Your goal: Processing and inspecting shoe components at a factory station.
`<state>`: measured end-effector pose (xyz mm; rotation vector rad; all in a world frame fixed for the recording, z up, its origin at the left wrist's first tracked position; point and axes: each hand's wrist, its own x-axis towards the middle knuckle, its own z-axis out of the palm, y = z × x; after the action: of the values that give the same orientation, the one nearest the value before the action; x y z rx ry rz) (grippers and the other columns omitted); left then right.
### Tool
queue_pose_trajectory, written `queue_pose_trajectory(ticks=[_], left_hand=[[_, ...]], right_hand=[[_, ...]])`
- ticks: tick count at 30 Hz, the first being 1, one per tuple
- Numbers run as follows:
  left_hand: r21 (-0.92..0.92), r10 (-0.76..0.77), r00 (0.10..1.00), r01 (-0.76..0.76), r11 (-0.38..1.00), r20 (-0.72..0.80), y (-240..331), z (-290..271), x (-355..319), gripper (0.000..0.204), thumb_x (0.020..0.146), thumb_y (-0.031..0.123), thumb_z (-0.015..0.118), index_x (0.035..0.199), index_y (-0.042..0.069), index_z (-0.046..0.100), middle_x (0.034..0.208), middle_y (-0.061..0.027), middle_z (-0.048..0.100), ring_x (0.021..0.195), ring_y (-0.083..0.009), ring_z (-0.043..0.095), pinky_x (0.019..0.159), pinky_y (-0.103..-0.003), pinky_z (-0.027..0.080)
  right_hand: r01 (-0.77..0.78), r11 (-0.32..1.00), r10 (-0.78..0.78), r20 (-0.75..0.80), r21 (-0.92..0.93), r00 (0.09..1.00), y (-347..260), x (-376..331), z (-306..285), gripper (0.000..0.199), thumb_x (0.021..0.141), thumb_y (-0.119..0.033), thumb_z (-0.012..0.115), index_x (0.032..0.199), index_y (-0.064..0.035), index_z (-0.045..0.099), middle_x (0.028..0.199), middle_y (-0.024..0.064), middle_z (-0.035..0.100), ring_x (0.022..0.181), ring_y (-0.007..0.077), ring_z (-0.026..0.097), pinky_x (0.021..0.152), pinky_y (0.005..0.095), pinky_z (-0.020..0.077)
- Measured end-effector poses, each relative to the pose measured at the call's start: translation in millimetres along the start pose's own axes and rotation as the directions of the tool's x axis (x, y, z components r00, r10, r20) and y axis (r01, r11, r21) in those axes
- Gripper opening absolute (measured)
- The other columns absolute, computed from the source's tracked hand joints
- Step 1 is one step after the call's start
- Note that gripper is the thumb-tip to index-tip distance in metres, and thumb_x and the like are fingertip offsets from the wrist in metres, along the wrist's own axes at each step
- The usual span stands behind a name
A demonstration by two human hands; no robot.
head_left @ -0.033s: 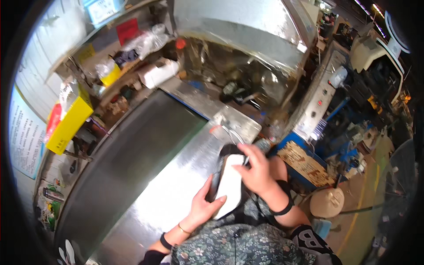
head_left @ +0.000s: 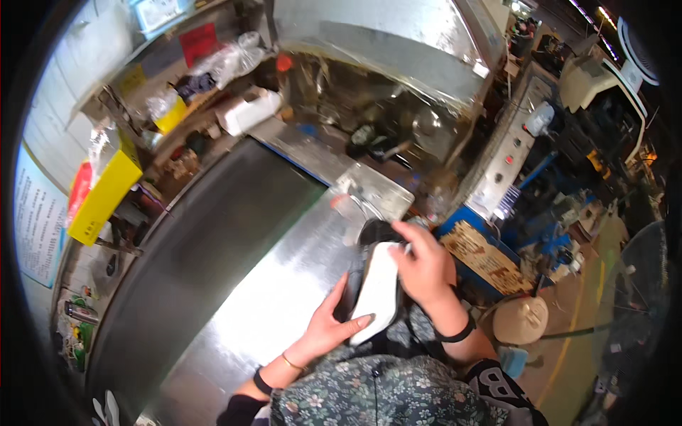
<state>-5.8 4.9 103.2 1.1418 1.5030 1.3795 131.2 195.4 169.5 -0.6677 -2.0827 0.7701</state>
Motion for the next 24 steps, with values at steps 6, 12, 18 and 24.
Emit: queue_pose_trajectory(ticks=[6,12,18,24], left_hand=[[-0.688,-0.187,0.935,0.350,0.636,0.302,22.6,51.1,98.9,0.057,0.105,0.046,0.035,0.134,0.000,0.051,0.125,-0.0098,0.060,0.115,-0.0182,0.057,0.100,-0.032,0.044],[-0.649,-0.223,0.937,0.348,0.676,0.270,5.1,100.0,110.7,0.034,0.102,0.026,0.042,0.102,0.002,0.066,0.099,-0.0093,0.068,0.092,-0.0169,0.064,0.085,-0.030,0.050],[-0.683,-0.322,0.903,0.427,0.593,0.285,-6.1,84.5,116.3,0.030,0.098,0.020,0.044,0.096,0.000,0.067,0.096,-0.0091,0.066,0.083,-0.0168,0.063,0.077,-0.030,0.050],[-0.621,-0.379,0.896,0.436,0.652,0.231,-26.6,66.6,117.0,0.027,0.098,0.022,0.048,0.095,0.001,0.065,0.089,-0.0093,0.067,0.080,-0.0182,0.066,0.074,-0.031,0.054]], right_hand=[[0.111,0.994,-0.111,-0.009,0.015,0.994,6.6,-45.6,-30.4,0.021,0.084,-0.007,0.074,0.101,0.0038,0.067,0.102,0.0205,0.071,0.095,0.0305,0.071,0.080,0.0343,0.0557],[-0.091,0.992,0.096,0.058,-0.089,0.994,1.0,-69.3,-55.9,0.020,0.086,-0.009,0.072,0.100,0.0039,0.067,0.099,0.0199,0.071,0.088,0.0313,0.071,0.075,0.0331,0.0560],[-0.095,0.993,0.104,0.145,-0.065,0.984,7.1,-44.5,-40.6,0.017,0.088,-0.009,0.070,0.098,0.0026,0.067,0.094,0.0187,0.071,0.082,0.0298,0.071,0.069,0.0311,0.0543],[-0.149,0.988,0.130,0.270,0.050,0.954,11.3,-49.5,-25.8,0.028,0.085,-0.013,0.074,0.108,0.0014,0.068,0.095,0.0187,0.071,0.081,0.0248,0.072,0.070,0.0316,0.0546]])
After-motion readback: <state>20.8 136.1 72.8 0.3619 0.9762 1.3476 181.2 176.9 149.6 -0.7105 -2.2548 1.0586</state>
